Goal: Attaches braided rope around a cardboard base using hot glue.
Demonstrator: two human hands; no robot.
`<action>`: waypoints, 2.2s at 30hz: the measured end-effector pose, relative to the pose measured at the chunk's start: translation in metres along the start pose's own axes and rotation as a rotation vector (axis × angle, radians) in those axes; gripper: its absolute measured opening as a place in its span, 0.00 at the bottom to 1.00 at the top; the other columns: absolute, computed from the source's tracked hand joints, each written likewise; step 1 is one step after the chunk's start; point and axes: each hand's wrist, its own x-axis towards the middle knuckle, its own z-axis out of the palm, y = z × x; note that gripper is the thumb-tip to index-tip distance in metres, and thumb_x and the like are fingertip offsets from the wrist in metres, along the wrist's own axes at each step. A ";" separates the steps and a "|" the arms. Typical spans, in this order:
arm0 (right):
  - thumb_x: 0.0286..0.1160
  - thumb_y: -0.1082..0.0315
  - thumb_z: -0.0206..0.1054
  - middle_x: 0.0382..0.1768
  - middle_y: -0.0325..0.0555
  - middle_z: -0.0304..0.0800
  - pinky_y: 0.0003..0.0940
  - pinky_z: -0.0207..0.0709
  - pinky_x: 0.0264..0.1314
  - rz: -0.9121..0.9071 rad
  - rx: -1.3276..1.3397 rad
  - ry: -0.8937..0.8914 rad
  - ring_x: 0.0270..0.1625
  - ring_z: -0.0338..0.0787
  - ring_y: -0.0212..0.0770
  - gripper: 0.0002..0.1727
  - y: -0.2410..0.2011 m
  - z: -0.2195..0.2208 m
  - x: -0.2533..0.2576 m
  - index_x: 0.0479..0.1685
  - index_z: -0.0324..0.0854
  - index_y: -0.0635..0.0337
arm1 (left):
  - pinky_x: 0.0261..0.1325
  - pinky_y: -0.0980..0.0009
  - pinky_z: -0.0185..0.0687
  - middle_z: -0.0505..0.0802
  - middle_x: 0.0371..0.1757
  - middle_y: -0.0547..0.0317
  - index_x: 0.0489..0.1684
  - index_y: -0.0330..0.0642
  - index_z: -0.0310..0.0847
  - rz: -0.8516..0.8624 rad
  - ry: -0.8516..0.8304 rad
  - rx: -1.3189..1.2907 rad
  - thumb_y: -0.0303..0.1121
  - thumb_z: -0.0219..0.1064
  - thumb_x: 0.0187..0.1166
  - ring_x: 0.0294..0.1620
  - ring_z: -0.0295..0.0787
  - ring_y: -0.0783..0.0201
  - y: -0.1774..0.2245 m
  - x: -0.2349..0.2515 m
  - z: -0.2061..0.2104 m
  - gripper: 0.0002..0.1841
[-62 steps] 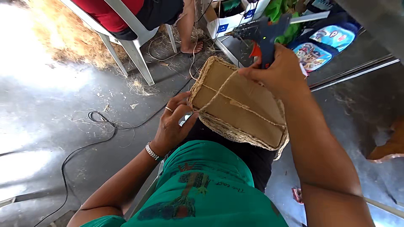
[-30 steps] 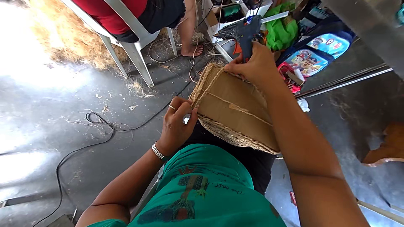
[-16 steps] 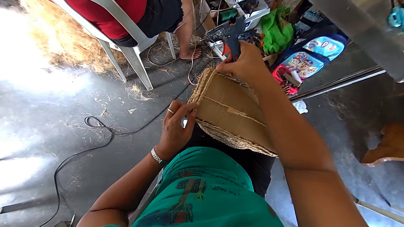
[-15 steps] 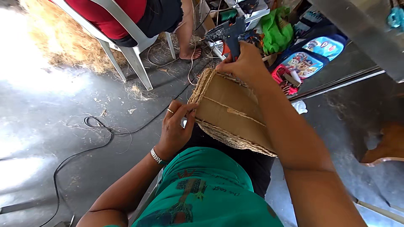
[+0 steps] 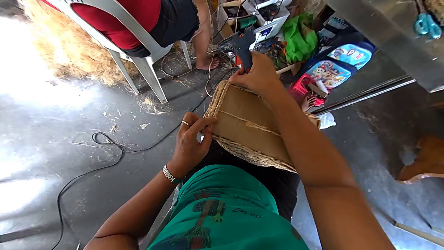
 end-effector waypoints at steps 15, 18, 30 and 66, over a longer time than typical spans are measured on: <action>0.68 0.67 0.78 0.43 0.46 0.94 0.46 0.85 0.59 -0.125 0.070 0.035 0.49 0.93 0.42 0.19 0.003 0.011 -0.012 0.55 0.80 0.65 | 0.33 0.75 0.85 0.81 0.51 0.55 0.52 0.46 0.89 -0.177 -0.271 -0.159 0.32 0.67 0.77 0.34 0.82 0.70 -0.004 0.029 -0.023 0.11; 0.68 0.67 0.78 0.44 0.48 0.93 0.48 0.84 0.59 -0.110 0.076 0.024 0.49 0.92 0.43 0.19 0.003 0.010 -0.013 0.54 0.81 0.66 | 0.26 0.76 0.82 0.82 0.58 0.53 0.67 0.55 0.86 -0.220 -0.343 -0.220 0.30 0.69 0.76 0.30 0.82 0.70 -0.006 0.035 -0.028 0.20; 0.69 0.64 0.78 0.45 0.48 0.93 0.45 0.83 0.59 -0.086 0.081 0.014 0.49 0.92 0.41 0.20 0.005 0.009 -0.018 0.55 0.80 0.65 | 0.40 0.76 0.89 0.80 0.64 0.51 0.80 0.56 0.79 -0.195 -0.516 -0.273 0.33 0.68 0.78 0.46 0.86 0.68 -0.006 0.041 -0.041 0.27; 0.68 0.62 0.79 0.45 0.49 0.91 0.47 0.81 0.59 -0.068 0.097 0.106 0.49 0.90 0.43 0.21 0.011 0.012 -0.028 0.53 0.81 0.65 | 0.56 0.65 0.92 0.83 0.57 0.51 0.43 0.36 0.83 -0.138 0.173 -0.352 0.21 0.69 0.72 0.59 0.86 0.60 0.003 -0.024 0.016 0.06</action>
